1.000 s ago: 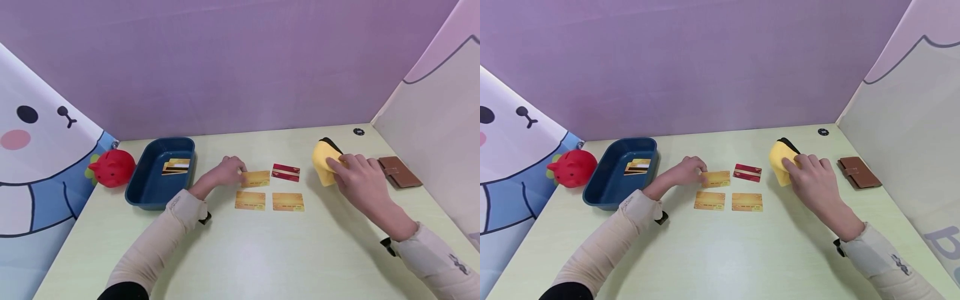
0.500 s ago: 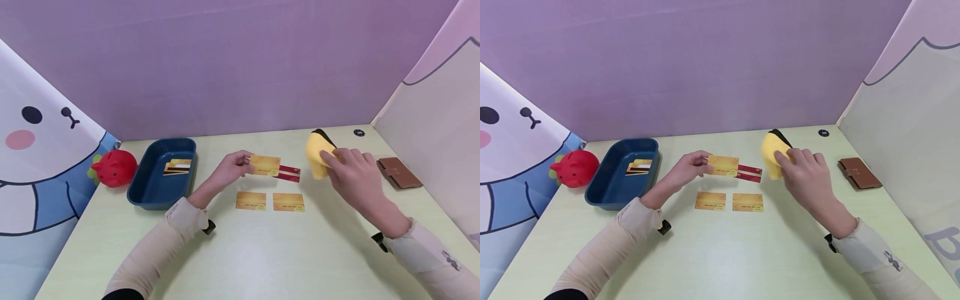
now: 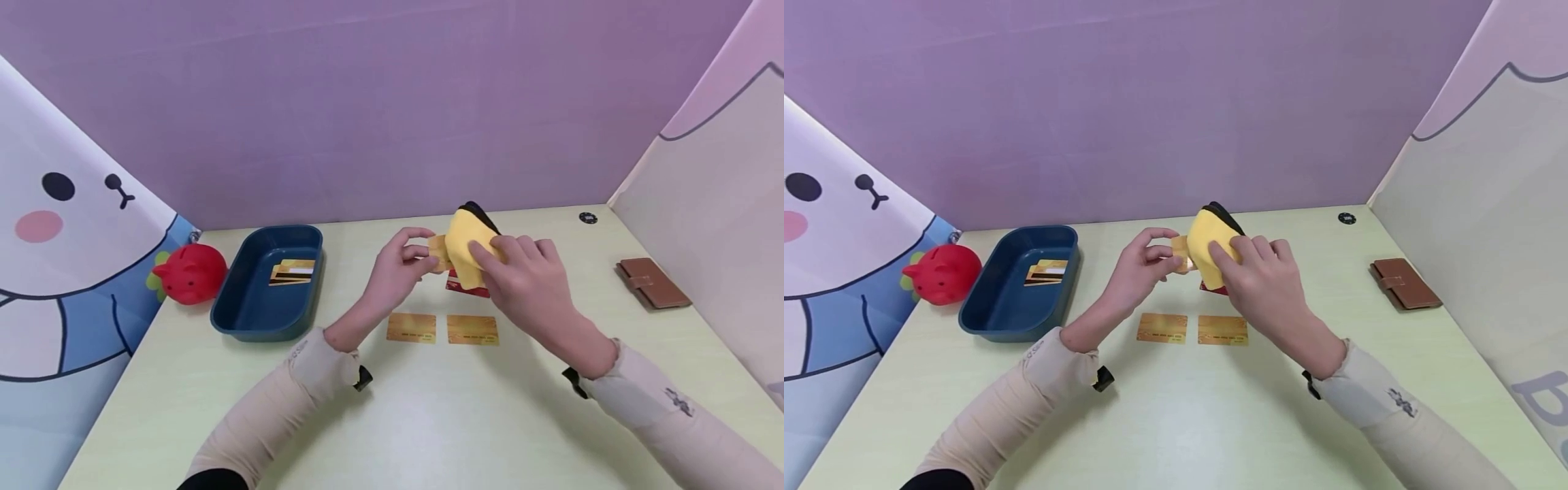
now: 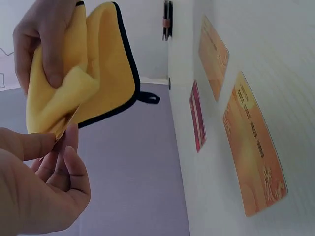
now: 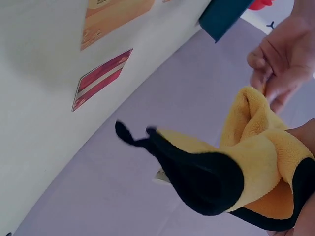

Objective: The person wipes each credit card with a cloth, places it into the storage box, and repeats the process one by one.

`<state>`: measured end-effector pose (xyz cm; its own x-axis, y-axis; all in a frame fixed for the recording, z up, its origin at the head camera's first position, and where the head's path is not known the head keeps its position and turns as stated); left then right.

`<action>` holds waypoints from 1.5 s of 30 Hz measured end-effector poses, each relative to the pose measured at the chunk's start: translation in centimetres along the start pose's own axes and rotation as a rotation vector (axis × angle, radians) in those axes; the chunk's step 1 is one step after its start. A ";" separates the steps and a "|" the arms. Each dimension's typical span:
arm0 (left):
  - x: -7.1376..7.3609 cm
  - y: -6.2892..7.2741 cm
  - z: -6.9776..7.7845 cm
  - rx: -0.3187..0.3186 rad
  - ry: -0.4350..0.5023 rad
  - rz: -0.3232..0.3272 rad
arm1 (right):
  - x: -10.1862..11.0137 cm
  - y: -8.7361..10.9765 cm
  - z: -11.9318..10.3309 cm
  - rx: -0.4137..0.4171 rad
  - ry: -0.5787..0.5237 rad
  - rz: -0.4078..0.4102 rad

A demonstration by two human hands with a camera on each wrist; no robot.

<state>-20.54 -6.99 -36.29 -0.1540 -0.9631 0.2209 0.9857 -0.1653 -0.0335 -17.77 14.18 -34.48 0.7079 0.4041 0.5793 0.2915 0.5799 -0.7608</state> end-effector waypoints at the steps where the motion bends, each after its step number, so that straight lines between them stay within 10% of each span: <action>1: -0.1 0.1 0.1 -0.003 0.013 0.001 | -0.2 -0.1 -0.1 0.007 0.007 -0.004; 18: 1.9 0.7 0.0 -0.022 0.008 0.060 | -0.4 1.7 3.5 -0.124 0.084 -0.082; 32: 0.1 0.7 0.8 -0.075 0.002 0.040 | -0.2 -0.8 -0.8 0.017 0.009 0.011; 45: 2.0 1.3 0.2 -0.111 -0.053 0.092 | -0.9 1.8 2.2 -0.098 0.043 -0.082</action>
<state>-19.59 -9.05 -35.66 -0.0566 -0.9630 0.2633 0.9814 -0.1022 -0.1627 -19.34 16.42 -35.70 0.7054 0.3262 0.6293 0.4097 0.5369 -0.7375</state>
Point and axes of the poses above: each hand's wrist, its own y-axis away from the middle knuckle, its own x-axis out of the back of the hand, z = x × y, the point moved 2 cm from there along -y, towards the middle knuckle, and after that the axes turned 5 degrees about x, right-handed, at the moved point
